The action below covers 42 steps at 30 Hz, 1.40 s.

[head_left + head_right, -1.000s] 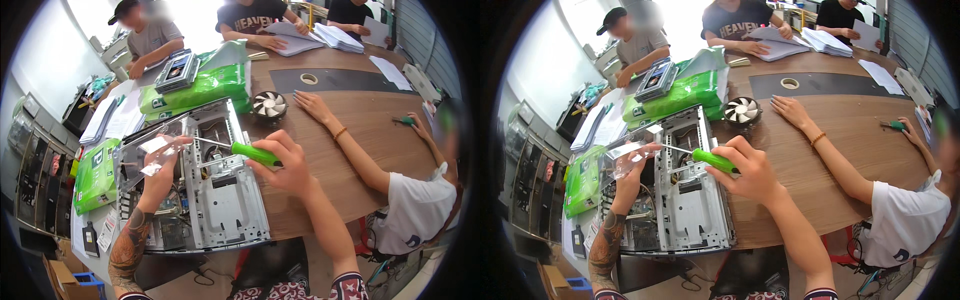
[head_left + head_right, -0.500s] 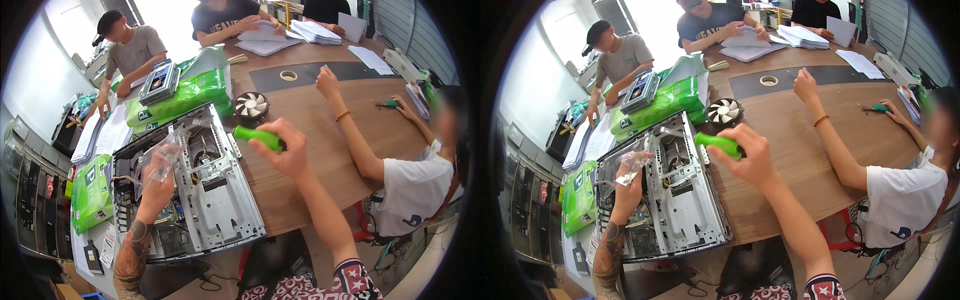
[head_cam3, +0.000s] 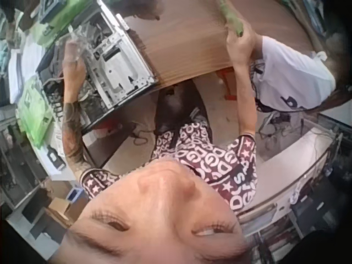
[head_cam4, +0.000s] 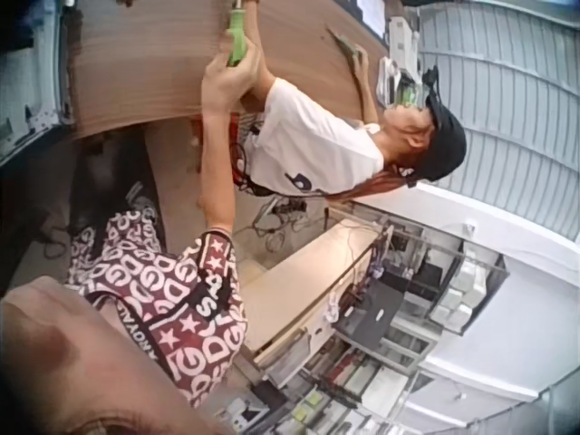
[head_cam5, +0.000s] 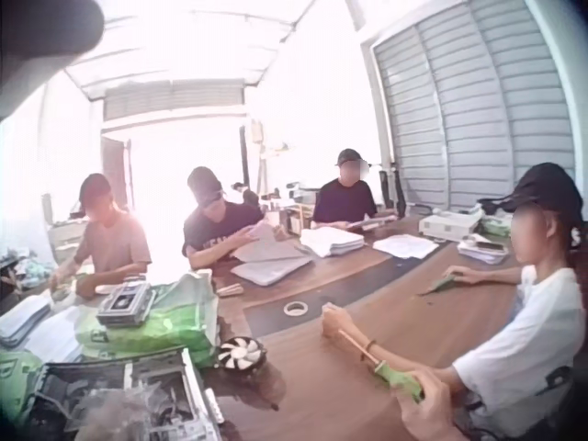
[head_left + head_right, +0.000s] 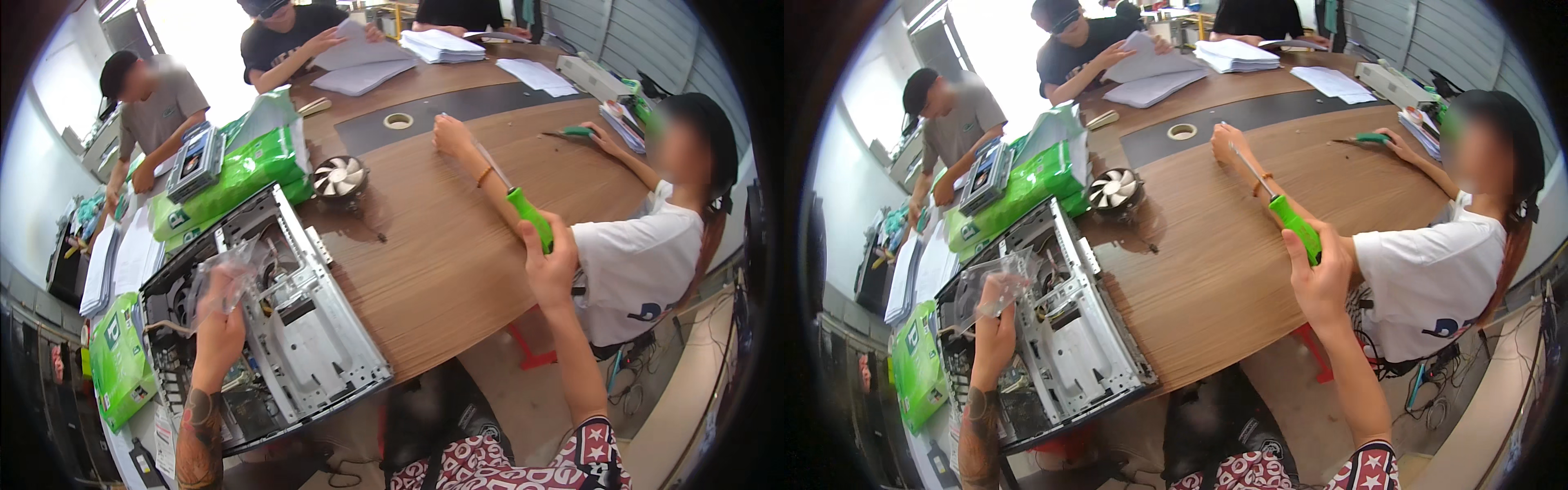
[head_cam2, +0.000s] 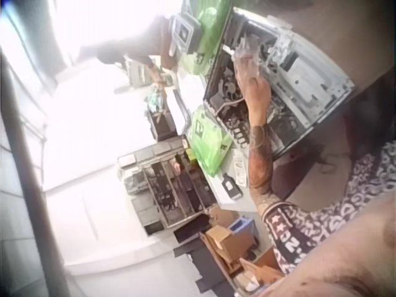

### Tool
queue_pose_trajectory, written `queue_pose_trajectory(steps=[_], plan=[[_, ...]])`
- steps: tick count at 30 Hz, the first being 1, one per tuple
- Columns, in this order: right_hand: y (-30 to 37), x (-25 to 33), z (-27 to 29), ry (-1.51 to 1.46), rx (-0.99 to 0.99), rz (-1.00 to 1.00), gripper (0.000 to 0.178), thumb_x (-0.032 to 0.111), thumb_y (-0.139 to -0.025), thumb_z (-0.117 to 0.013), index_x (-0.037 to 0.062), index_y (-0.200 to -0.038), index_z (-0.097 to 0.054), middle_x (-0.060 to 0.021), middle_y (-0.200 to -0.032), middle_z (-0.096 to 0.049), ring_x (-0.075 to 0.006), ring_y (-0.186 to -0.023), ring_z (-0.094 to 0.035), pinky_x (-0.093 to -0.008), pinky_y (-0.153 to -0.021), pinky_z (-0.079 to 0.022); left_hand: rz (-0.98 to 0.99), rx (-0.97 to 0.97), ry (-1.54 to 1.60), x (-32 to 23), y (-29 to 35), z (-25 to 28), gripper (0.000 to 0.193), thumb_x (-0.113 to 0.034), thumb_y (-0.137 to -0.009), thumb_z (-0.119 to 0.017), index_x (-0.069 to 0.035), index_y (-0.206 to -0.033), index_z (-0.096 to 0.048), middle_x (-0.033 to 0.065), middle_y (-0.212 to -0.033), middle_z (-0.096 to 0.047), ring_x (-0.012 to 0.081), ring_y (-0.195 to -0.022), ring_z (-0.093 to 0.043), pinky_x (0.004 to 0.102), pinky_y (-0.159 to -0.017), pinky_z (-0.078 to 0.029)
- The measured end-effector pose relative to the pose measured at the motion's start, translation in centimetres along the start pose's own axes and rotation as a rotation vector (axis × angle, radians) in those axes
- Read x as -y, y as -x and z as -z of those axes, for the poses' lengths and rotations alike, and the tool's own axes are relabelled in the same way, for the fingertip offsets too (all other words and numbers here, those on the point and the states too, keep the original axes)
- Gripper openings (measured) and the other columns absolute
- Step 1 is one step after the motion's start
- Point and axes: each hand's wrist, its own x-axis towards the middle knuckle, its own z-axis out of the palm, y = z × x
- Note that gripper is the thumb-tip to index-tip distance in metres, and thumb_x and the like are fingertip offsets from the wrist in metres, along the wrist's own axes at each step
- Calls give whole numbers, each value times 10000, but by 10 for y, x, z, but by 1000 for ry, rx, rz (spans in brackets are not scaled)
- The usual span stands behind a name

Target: The person disassembles a computer case by using a screwdriver to remove screws from the internal chassis and lifting out a plastic component.

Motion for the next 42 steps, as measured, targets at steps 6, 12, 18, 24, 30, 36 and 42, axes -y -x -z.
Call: queue_pose_trajectory(steps=[6,12,18,24,30,36,42], plan=[[-10,28,52,462,-225,318,434,293,-954,-698,-18,-1226,-564,-245,-1230,-649,-458,-1097,-621,-501,-935,-505,59,-50,21,11,7,0,205,-37,-1043,-418,9,-1183,-561,128,-1101,-675,217,-1055,-610,331,-980,-426],[-3,-2,35,569,-19,312,435,338,-951,-683,-45,-1128,-581,-286,-1119,-658,-457,-1058,-629,-498,-907,-513,0,-45,-48,7,6,5,254,70,-895,-484,29,-1116,-602,176,-1096,-664,322,-1064,-635,367,-963,-455],[10,51,25,243,36,324,434,323,-955,-682,-63,-1135,-600,-240,-967,-680,-430,-918,-659,-475,-796,-530,-28,-17,-56,-7,0,1,166,46,-892,-489,20,-1026,-583,168,-1002,-617,339,-971,-616,373,-904,-465],[31,46,0,159,111,376,351,297,-932,-708,-16,-1061,-612,-206,-917,-684,-397,-891,-668,-452,-801,-527,-57,-25,-73,-10,1,-2,148,39,-896,-514,14,-1022,-588,154,-1005,-608,333,-967,-608,371,-890,-465],[44,45,-27,163,209,393,301,299,-923,-709,21,-947,-594,-153,-839,-642,-355,-787,-627,-432,-749,-497,-54,-8,-86,-12,2,2,140,27,-900,-538,11,-1029,-592,152,-1013,-607,324,-971,-607,369,-893,-463],[50,31,-55,307,308,368,332,308,-909,-714,14,-981,-577,-158,-1017,-623,-328,-973,-607,-435,-856,-468,-20,-11,-59,-11,1,1,144,3,-916,-548,11,-1048,-603,157,-1007,-622,324,-982,-616,373,-892,-466],[50,16,-60,399,422,387,640,434,-941,-647,-45,-1343,-514,-240,-1430,-488,-384,-1362,-442,-551,-1134,-313,9,11,-57,-8,1,0,131,-18,-935,-548,15,-1051,-599,159,-1000,-625,325,-974,-617,375,-884,-466]])
